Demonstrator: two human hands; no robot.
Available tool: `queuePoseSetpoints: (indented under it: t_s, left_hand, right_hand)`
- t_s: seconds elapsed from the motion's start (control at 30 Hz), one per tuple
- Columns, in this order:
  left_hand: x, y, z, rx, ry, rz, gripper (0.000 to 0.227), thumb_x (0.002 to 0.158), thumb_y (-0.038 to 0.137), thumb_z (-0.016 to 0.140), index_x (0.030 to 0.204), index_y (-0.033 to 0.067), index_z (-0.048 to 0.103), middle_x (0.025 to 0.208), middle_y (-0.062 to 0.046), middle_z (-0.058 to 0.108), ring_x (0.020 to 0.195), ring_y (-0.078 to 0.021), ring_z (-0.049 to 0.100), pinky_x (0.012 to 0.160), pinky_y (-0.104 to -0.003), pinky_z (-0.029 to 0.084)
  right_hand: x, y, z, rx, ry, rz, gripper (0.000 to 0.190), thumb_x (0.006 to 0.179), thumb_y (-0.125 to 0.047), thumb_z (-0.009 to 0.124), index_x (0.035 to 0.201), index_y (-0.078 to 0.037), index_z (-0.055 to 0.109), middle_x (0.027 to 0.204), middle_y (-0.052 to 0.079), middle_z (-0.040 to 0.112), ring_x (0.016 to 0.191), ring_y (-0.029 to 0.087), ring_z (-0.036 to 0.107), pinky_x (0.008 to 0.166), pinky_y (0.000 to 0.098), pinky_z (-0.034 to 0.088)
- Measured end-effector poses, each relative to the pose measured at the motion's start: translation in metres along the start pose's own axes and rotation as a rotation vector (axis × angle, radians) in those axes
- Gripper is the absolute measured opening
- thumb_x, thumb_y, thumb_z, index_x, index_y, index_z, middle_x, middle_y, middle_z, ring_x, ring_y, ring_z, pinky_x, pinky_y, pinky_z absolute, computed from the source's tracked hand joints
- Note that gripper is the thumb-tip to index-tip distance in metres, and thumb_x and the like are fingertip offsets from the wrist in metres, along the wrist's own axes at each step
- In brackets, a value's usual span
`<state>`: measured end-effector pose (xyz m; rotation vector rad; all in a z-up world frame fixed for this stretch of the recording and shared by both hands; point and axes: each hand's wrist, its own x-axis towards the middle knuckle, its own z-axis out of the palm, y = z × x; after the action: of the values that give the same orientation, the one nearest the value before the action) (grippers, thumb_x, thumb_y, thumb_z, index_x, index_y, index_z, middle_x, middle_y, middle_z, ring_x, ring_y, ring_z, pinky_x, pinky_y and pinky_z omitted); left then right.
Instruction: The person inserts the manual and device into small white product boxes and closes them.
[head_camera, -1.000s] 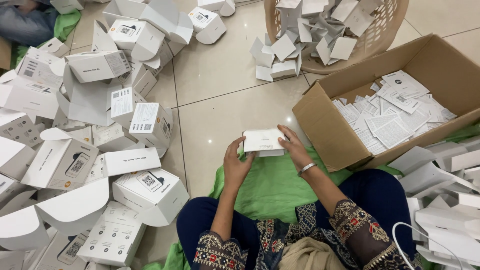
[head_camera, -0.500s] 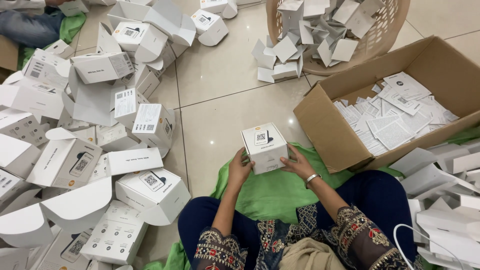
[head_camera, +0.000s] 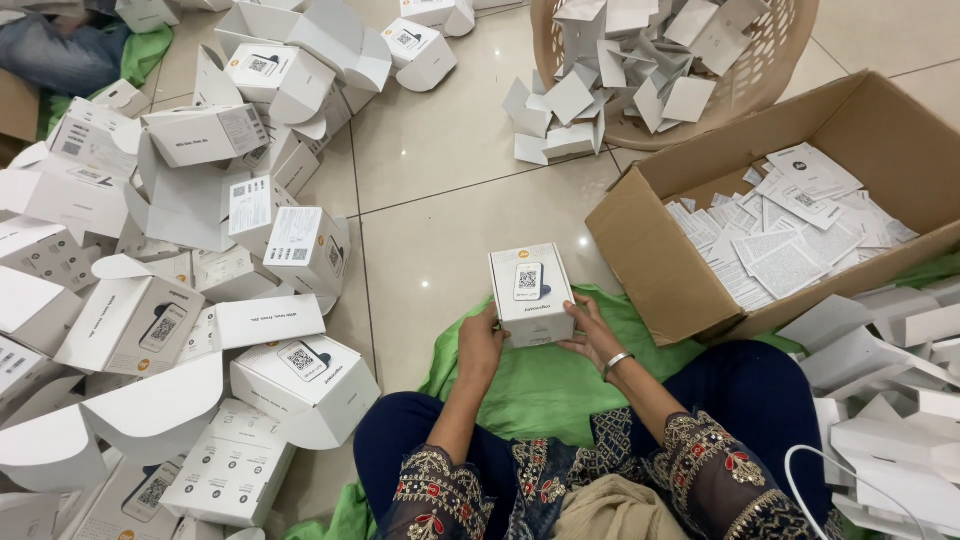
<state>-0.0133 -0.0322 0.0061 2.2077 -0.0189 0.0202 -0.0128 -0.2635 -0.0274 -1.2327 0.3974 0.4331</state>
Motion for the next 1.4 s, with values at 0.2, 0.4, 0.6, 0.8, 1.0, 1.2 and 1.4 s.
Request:
queuePoseSetpoints:
  t_s: [0.2,0.4,0.6,0.8,1.0,1.2,1.4]
  left_hand:
    - [-0.002,0.028,-0.016,0.183,-0.061,0.032,0.049,0.076,0.004,0.079,0.123,0.0050,0.068,0.102,-0.020,0.075,0.097,-0.0394,0.071,0.083,-0.048,0.056]
    - [-0.007,0.057,-0.033,0.048,0.190,0.255,0.054,0.097,0.038,0.066,0.133,-0.0013,0.058,0.140,-0.024,0.055,0.125,-0.0422,0.055,0.099,-0.049,0.047]
    - [-0.005,0.082,-0.064,-0.200,0.450,0.143,0.042,0.109,0.036,0.044,0.129,0.0037,0.062,0.145,-0.017,0.054,0.127,-0.0341,0.059,0.101,-0.045,0.049]
    - [0.005,0.080,-0.070,-0.299,0.626,0.113,0.039,0.110,0.033,0.041,0.125,0.0031,0.062,0.139,-0.014,0.057,0.118,-0.0266,0.065,0.096,-0.040,0.053]
    - [0.016,0.068,-0.064,-0.316,0.634,0.006,0.037,0.107,0.031,0.043,0.123,0.0036,0.063,0.136,-0.012,0.056,0.111,-0.0238,0.066,0.089,-0.038,0.053]
    - [0.027,0.069,-0.056,-0.334,0.539,-0.073,0.035,0.104,0.031,0.045,0.121,0.0045,0.063,0.132,-0.010,0.058,0.105,-0.0227,0.066,0.086,-0.037,0.054]
    - [0.029,0.062,-0.054,-0.340,0.560,-0.071,0.031,0.104,0.029,0.049,0.118,0.0046,0.064,0.132,-0.011,0.057,0.107,-0.0230,0.066,0.087,-0.037,0.054]
  right_hand:
    - [0.003,-0.006,0.001,0.038,0.003,-0.002,0.067,0.088,-0.046,0.062,0.147,-0.026,0.038,0.139,0.023,0.053,0.117,0.037,0.061,0.098,0.0470,0.054]
    - [0.060,-0.014,-0.015,0.036,0.088,-0.005,0.079,0.085,-0.061,0.055,0.150,-0.019,0.042,0.135,0.026,0.055,0.119,0.038,0.059,0.098,0.0501,0.050]
    - [0.107,-0.021,-0.007,-0.524,-0.165,0.116,0.088,0.088,-0.075,0.046,0.145,-0.009,0.052,0.141,0.016,0.059,0.121,0.030,0.058,0.100,0.0472,0.045]
    - [0.147,-0.050,0.040,-0.841,-0.412,0.180,0.076,0.087,-0.075,0.042,0.135,-0.018,0.058,0.119,0.024,0.064,0.101,0.029,0.055,0.088,0.0455,0.048]
    - [0.257,-0.274,0.104,0.117,-0.110,-0.191,0.103,0.081,-0.067,0.058,0.158,-0.007,0.024,0.147,0.029,0.040,0.136,0.046,0.050,0.103,0.0592,0.053]
    - [0.281,-0.301,0.144,-0.078,-0.153,-0.219,0.084,0.090,-0.061,0.061,0.148,-0.004,0.042,0.132,0.030,0.059,0.117,0.037,0.068,0.096,0.0474,0.061]
    - [0.241,-0.086,0.142,-0.980,-0.369,-0.215,0.059,0.086,-0.047,0.073,0.130,-0.008,0.063,0.115,0.014,0.077,0.101,0.023,0.075,0.084,0.0374,0.062]
